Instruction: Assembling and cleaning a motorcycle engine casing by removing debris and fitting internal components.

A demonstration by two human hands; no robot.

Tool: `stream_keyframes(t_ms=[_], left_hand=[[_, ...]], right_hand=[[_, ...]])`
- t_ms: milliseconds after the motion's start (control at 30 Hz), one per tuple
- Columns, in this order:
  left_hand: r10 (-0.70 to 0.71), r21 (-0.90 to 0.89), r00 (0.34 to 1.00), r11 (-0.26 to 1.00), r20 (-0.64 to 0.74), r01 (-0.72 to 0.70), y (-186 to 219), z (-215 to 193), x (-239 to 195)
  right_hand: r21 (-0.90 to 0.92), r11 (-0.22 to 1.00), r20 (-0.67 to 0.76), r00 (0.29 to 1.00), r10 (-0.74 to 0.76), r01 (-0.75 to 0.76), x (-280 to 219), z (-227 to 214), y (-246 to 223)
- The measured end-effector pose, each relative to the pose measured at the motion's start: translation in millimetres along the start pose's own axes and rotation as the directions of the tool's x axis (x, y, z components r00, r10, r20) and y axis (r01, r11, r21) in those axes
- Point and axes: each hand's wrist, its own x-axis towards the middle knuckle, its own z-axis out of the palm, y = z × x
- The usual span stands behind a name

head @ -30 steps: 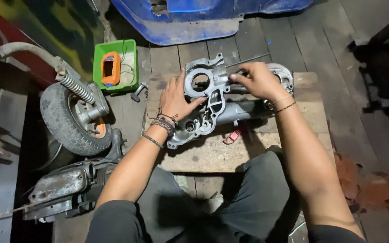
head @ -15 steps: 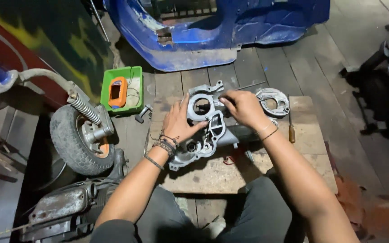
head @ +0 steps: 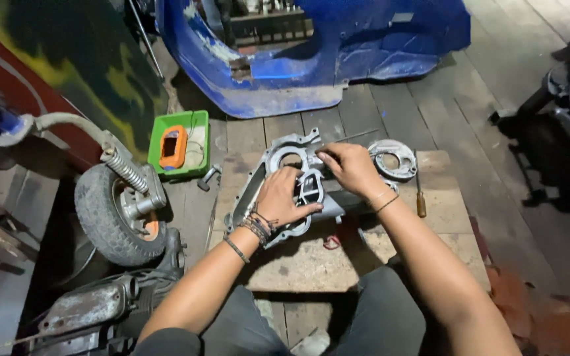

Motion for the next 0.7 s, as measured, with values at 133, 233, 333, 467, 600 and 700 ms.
stream_keyframes(t_ms=[133, 233, 333, 467, 600, 700], left_hand=[[-0.032, 0.025, 0.999, 0.999, 0.034, 0.032, 2, -2, 2], [-0.040, 0.024, 0.998, 0.999, 0.047, 0.039, 3, -4, 6], [-0.094, 0.017, 0.992, 0.996, 0.088, 0.093, 15, -11, 11], [-0.169, 0.089, 0.976, 0.983, 0.137, 0.158, 30, -15, 16], [-0.201, 0.136, 0.966, 0.974, 0.163, 0.180, 40, -21, 16], [-0.193, 0.117, 0.970, 0.977, 0.151, 0.176, 38, -19, 16]], right_hand=[[0.095, 0.995, -0.016, 1.000, 0.026, -0.025, -3, -10, -3], [0.084, 0.996, -0.027, 0.999, 0.020, -0.018, -3, -6, 13], [0.038, 0.999, -0.059, 0.998, -0.008, 0.010, -4, -7, 24], [0.060, 0.998, -0.091, 0.996, 0.010, -0.005, -7, -15, 30], [0.156, 0.984, -0.097, 0.990, 0.099, -0.083, -7, -21, 15], [0.221, 0.966, -0.118, 0.979, 0.166, -0.137, -13, -15, 8]])
